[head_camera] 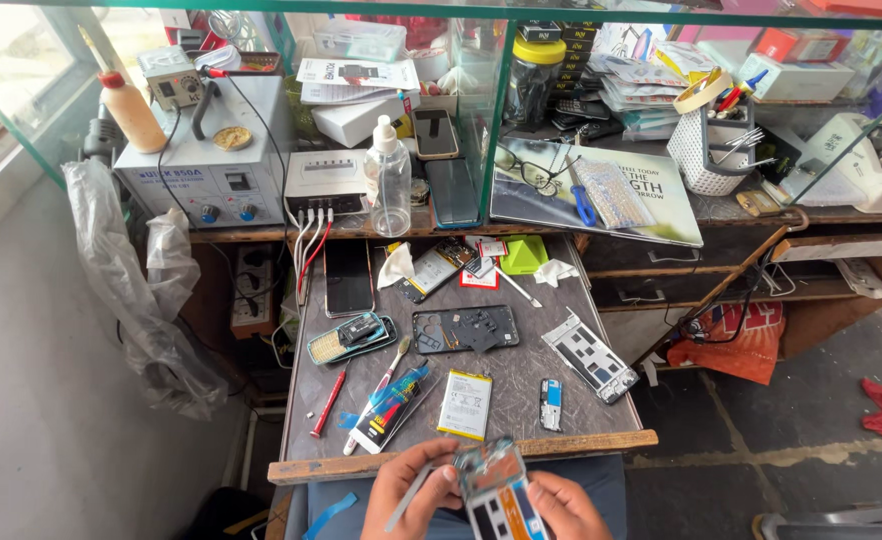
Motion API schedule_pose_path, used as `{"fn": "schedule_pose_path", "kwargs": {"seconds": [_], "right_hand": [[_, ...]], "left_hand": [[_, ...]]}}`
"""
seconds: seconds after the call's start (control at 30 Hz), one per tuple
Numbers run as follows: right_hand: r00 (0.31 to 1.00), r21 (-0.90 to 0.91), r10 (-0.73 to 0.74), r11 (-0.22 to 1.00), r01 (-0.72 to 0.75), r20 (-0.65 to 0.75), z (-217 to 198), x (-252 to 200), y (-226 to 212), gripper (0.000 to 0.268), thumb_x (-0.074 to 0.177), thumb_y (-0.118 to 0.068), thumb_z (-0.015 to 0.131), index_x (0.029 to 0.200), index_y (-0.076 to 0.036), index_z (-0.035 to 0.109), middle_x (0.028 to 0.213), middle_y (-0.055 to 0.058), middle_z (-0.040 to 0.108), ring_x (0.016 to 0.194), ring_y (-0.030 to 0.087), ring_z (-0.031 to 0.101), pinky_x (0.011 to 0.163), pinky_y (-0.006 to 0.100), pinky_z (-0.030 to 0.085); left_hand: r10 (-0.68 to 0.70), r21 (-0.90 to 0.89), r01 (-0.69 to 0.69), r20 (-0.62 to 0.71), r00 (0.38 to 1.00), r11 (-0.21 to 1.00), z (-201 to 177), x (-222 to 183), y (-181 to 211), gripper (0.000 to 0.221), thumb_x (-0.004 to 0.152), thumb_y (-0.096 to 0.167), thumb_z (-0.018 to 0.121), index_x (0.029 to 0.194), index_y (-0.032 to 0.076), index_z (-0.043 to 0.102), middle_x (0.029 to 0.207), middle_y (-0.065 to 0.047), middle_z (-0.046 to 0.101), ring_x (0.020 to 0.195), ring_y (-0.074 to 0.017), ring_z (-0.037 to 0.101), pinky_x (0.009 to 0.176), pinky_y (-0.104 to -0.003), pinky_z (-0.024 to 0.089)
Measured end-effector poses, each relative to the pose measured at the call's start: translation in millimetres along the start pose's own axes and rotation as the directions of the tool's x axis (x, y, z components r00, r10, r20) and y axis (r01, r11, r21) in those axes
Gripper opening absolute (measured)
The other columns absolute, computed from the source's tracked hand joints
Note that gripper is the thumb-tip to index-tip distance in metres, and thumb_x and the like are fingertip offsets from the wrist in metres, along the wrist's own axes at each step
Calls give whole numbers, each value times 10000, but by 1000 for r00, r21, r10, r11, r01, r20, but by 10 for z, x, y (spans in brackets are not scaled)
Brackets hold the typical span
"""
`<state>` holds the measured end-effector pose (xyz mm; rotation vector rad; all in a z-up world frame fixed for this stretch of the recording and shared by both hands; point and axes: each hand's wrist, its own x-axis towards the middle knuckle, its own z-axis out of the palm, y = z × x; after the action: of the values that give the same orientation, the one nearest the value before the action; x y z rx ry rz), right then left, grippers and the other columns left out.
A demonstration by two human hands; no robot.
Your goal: The person is repairing a smartphone by handling its internal components. They use a white plastic tool to manipulate a ribbon cable inside the phone's chassis. They also handle a new battery and a black phone back cover, placing them into the device.
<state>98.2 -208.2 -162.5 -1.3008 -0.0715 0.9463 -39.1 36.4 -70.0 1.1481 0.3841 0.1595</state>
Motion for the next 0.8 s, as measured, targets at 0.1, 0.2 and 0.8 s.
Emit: {"fn": "schedule_pose_path", "kwargs": {"seconds": [0.1, 0.2, 0.8], "right_hand": [[990, 202, -93, 973, 113, -106, 271, -169, -207, 428, 952, -240, 547, 1227, 71, 651, 1002, 206, 788, 830, 263, 756, 706, 446, 619], [981, 412, -96, 898, 158, -166, 530, -351, -412, 406, 933, -246, 530, 1214, 29, 629, 1017, 202, 775, 868, 272, 766, 731, 447, 635], [875, -537, -446, 792, 289, -187, 728, -632, -689, 204, 911, -193, 655, 872, 1, 605, 660, 106, 661, 567, 164, 655, 512, 309, 550]], "left_hand": [[44, -56, -48, -73, 996, 997, 39, -53, -110, 442, 875, 131, 698, 1271, -63, 653, 1004, -115, 762, 821, -214, 751, 692, -336, 637], [-20, -85, 17, -38, 999, 996, 164, -145, -250, 436, 861, 113, 699, 1263, -50, 658, 1008, -127, 762, 819, -181, 720, 720, -347, 640], [212, 35, -213, 30, 977, 976, 385, -389, -26, 370, 868, 61, 728, 1209, -78, 692, 1016, -121, 801, 942, -125, 714, 860, -264, 550]]}}
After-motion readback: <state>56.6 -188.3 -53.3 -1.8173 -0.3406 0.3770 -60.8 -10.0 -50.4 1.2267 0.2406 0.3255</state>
